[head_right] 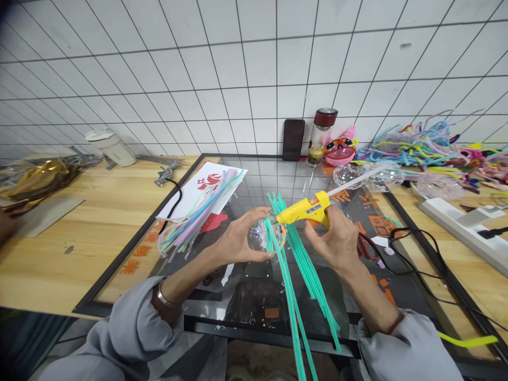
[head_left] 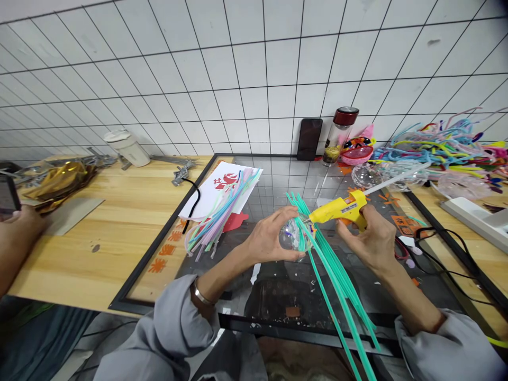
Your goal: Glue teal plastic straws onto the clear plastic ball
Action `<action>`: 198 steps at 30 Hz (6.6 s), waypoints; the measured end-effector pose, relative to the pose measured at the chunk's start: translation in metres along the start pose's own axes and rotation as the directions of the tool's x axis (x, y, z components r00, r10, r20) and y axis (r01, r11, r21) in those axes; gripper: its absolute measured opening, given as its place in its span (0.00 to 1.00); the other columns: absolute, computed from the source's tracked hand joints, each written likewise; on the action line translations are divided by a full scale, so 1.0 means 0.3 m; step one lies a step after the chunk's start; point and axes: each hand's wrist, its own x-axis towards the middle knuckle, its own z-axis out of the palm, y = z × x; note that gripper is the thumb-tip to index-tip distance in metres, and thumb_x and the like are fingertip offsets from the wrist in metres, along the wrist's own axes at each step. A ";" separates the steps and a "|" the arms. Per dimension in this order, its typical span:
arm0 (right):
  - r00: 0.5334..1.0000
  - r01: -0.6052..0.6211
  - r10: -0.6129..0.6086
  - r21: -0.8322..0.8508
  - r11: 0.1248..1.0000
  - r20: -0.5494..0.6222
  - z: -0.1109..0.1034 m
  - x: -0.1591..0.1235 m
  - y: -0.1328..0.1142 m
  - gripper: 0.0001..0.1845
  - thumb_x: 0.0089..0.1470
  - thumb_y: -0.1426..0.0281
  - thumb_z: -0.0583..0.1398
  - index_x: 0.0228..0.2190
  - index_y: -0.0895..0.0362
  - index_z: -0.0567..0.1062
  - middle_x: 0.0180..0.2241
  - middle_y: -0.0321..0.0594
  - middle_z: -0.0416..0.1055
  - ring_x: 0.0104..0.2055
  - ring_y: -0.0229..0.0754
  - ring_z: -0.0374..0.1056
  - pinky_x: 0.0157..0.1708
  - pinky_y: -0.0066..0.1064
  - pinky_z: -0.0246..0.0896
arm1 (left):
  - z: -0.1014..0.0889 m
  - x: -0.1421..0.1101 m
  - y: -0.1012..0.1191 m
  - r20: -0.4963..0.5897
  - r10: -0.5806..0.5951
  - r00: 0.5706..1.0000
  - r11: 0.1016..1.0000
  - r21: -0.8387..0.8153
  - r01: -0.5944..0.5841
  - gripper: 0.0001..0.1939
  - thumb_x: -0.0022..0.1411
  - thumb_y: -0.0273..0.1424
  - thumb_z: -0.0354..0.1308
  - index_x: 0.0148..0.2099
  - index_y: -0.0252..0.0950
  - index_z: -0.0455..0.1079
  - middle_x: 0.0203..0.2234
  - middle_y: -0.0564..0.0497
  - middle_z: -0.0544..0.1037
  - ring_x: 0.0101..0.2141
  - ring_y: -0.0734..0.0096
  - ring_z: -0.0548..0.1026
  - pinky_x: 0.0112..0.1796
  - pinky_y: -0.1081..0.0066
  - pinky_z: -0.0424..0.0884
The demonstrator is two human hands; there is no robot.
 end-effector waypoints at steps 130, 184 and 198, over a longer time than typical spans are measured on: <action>0.966 0.259 -0.258 0.040 0.965 -0.013 -0.057 0.043 0.031 0.16 0.53 0.68 0.59 0.21 0.53 0.57 0.18 0.28 0.55 0.17 0.31 0.52 0.19 0.28 0.46 | 0.002 0.006 0.001 0.006 -0.022 1.000 1.000 -0.016 0.022 0.41 0.45 0.42 0.71 0.58 0.40 0.60 0.56 0.39 0.71 0.58 0.51 0.71 0.58 0.52 0.69; 0.978 -0.142 0.141 -0.002 0.990 0.153 -0.003 0.031 0.115 0.19 0.51 0.56 0.58 0.19 0.51 0.57 0.20 0.32 0.55 0.23 0.38 0.55 0.23 0.30 0.48 | 0.004 0.004 -0.001 0.010 -0.053 0.999 0.998 -0.024 0.053 0.41 0.44 0.43 0.71 0.59 0.41 0.60 0.58 0.40 0.69 0.58 0.51 0.70 0.58 0.51 0.68; 0.881 -0.201 0.368 -0.468 0.861 0.298 0.134 -0.040 0.213 0.22 0.55 0.55 0.55 0.30 0.62 0.75 0.26 0.49 0.69 0.26 0.47 0.65 0.26 0.34 0.51 | 0.000 0.002 0.003 0.002 -0.043 0.999 0.999 -0.012 0.043 0.40 0.45 0.42 0.71 0.57 0.38 0.60 0.57 0.36 0.69 0.58 0.49 0.70 0.58 0.48 0.68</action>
